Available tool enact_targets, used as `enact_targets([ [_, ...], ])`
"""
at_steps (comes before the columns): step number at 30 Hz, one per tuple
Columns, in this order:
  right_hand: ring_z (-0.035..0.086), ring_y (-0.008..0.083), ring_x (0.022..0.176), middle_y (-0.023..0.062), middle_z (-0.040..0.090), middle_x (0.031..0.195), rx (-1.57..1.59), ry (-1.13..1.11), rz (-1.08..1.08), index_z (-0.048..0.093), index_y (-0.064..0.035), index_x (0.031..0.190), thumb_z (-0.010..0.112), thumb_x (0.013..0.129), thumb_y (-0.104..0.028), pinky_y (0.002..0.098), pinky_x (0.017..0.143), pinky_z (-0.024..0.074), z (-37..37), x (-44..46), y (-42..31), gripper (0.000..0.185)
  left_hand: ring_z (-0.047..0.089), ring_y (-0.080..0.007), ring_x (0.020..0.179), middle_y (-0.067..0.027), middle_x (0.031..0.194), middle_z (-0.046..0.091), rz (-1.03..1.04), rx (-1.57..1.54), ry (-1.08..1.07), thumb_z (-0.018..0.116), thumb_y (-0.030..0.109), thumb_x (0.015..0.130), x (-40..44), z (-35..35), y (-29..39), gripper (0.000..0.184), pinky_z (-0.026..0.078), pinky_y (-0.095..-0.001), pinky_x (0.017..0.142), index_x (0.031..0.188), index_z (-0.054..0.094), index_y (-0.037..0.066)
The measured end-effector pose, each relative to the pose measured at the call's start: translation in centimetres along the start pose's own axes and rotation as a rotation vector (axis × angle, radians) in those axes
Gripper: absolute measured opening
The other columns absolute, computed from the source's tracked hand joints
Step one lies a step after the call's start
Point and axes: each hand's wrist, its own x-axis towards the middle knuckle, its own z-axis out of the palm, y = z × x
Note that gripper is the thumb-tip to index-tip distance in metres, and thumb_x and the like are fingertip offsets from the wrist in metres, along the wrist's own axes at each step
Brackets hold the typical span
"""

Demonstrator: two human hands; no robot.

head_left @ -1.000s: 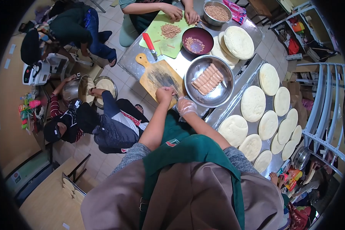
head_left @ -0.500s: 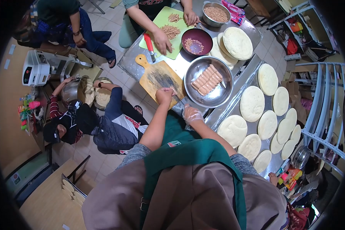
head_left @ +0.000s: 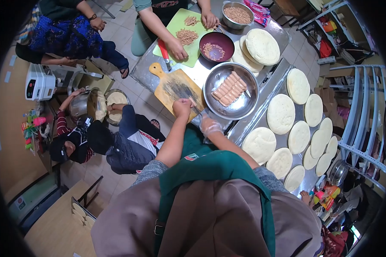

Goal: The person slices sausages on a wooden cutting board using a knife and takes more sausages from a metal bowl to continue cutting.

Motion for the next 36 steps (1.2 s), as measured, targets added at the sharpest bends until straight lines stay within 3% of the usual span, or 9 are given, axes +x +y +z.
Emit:
enact_targets([
  [3,0.066,0.0412,0.100,0.0289,0.066,0.104,-0.053,-0.100,-0.015,0.053,0.0040,0.116,0.042,0.094,-0.016,0.0490,0.086,0.0518,0.2,-2.3,2.4,0.031,0.068,-0.0181,0.059,-0.0130,0.069,0.070,0.065,0.041,-0.004,0.072,0.006,0.077,-0.1,0.1,-0.2,0.011,0.054,-0.0299,0.057,0.076,0.068,-0.004],
  [5,0.065,0.0408,0.103,0.0290,0.065,0.108,-0.060,-0.177,-0.034,0.053,0.0026,0.118,0.042,0.095,-0.020,0.0477,0.090,0.0509,-1.2,-3.6,3.4,0.034,0.068,-0.0225,0.061,-0.0132,0.071,0.070,0.138,0.292,0.023,0.076,0.017,0.076,-1.0,0.1,1.1,0.019,0.054,-0.0334,0.061,0.080,0.069,-0.001],
  [9,0.063,0.0445,0.101,0.0311,0.064,0.106,0.177,-0.035,0.033,0.055,0.0028,0.112,0.039,0.096,-0.023,0.0509,0.089,0.0490,-1.4,-5.6,6.2,0.034,0.068,-0.0303,0.071,-0.0133,0.079,0.071,0.290,0.634,-0.016,0.079,0.031,0.070,-2.6,-0.1,4.1,0.030,0.053,-0.0399,0.070,0.086,0.071,0.006],
  [15,0.062,0.0461,0.100,0.0310,0.064,0.103,0.280,-0.017,0.043,0.054,0.0001,0.112,0.038,0.099,-0.029,0.0525,0.089,0.0473,-1.7,-7.2,7.1,0.035,0.069,-0.0337,0.085,-0.0156,0.088,0.071,0.253,0.870,-0.149,0.076,0.024,0.071,-0.6,-0.3,5.6,0.022,0.054,-0.0432,0.077,0.086,0.071,0.009],
  [21,0.060,0.0469,0.099,0.0308,0.063,0.102,0.331,-0.008,-0.007,0.052,0.0006,0.106,0.037,0.101,-0.031,0.0539,0.087,0.0458,-3.3,-7.9,5.9,0.035,0.068,-0.0319,0.081,-0.0134,0.083,0.069,0.443,0.956,-0.255,0.076,0.026,0.068,0.6,-0.3,5.7,0.023,0.053,-0.0433,0.073,0.081,0.066,0.009],
  [24,0.060,0.0474,0.099,0.0309,0.062,0.100,0.375,-0.012,-0.056,0.052,0.0006,0.104,0.038,0.101,-0.029,0.0539,0.086,0.0452,-3.9,-8.2,5.8,0.033,0.068,-0.0322,0.080,-0.0132,0.082,0.069,0.678,1.015,-0.200,0.076,0.025,0.071,1.2,0.3,5.1,0.022,0.053,-0.0435,0.071,0.081,0.065,0.008],
  [30,0.059,0.0473,0.098,0.0301,0.061,0.099,0.455,0.004,-0.065,0.049,0.0000,0.103,0.038,0.101,-0.028,0.0534,0.084,0.0442,-5.7,-9.1,5.7,0.031,0.068,-0.0329,0.076,-0.0140,0.079,0.069,0.450,0.756,-0.180,0.076,0.032,0.075,2.9,0.0,8.0,0.027,0.053,-0.0435,0.071,0.084,0.066,0.008],
  [31,0.059,0.0473,0.098,0.0300,0.061,0.099,0.468,0.012,-0.061,0.049,-0.0003,0.103,0.037,0.101,-0.028,0.0533,0.084,0.0441,-6.1,-9.3,5.7,0.030,0.068,-0.0325,0.077,-0.0129,0.078,0.069,0.426,0.714,-0.148,0.075,0.038,0.077,4.1,0.2,8.9,0.031,0.053,-0.0428,0.070,0.084,0.067,0.009],
  [36,0.057,0.0473,0.100,0.0293,0.060,0.101,0.598,-0.077,0.053,0.048,-0.0022,0.103,0.036,0.102,-0.033,0.0536,0.085,0.0426,-7.3,-9.5,6.0,0.033,0.068,-0.0316,0.079,-0.0104,0.078,0.070,0.440,0.699,0.115,0.072,0.040,0.081,11.1,2.7,13.5,0.031,0.053,-0.0430,0.071,0.086,0.069,0.010],
])
